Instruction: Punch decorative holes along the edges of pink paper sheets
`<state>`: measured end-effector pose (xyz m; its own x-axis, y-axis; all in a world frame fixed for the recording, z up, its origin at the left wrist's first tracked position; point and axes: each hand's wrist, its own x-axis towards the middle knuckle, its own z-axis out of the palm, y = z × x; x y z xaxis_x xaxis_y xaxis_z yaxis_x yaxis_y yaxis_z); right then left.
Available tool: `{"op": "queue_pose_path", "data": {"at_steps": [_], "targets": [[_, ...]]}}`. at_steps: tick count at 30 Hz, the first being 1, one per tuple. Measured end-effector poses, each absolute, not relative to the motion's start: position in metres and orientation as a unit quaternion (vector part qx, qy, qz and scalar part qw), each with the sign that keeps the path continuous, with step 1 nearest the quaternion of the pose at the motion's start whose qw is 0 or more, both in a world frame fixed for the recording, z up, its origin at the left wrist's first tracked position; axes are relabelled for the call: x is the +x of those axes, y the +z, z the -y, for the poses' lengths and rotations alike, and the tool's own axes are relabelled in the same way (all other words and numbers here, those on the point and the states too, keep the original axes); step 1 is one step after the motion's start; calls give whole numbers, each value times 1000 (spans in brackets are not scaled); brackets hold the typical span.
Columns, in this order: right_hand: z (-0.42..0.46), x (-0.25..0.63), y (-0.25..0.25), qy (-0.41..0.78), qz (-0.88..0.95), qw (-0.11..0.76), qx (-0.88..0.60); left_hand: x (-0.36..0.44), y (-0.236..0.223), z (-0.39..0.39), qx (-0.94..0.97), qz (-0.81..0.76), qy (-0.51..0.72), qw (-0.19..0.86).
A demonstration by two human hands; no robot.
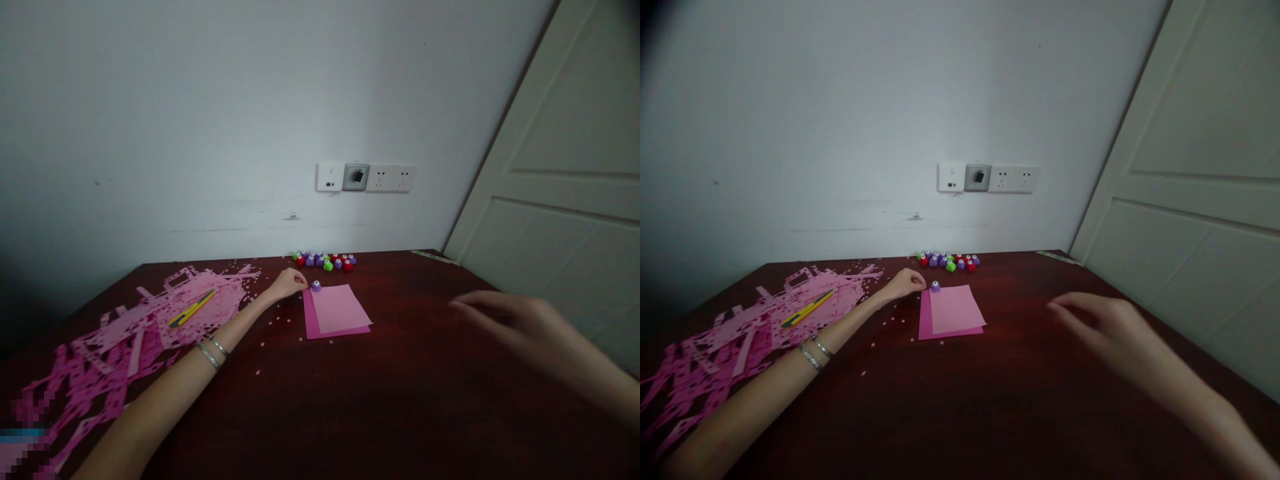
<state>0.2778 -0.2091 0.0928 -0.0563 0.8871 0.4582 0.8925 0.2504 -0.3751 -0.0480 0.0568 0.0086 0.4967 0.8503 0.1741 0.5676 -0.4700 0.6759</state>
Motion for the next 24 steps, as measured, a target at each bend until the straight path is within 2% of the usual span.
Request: {"op": "queue_pose_path", "data": {"at_steps": [3, 5, 11, 19, 24], "targets": [[131, 235, 81, 95, 800, 242, -542, -49, 5, -56, 823, -428, 245, 282], [86, 210, 63, 121, 827, 216, -505, -50, 3, -55, 825, -422, 241, 290], [-6, 176, 20, 166, 836, 251, -459, -50, -8, -56, 827, -410, 255, 288], [-47, 163, 5, 185, 874, 188, -409, -43, -16, -66, 799, -449, 241, 318], [-52, 161, 1, 176, 891, 181, -377, -39, -15, -71, 788, -476, 230, 316]]}}
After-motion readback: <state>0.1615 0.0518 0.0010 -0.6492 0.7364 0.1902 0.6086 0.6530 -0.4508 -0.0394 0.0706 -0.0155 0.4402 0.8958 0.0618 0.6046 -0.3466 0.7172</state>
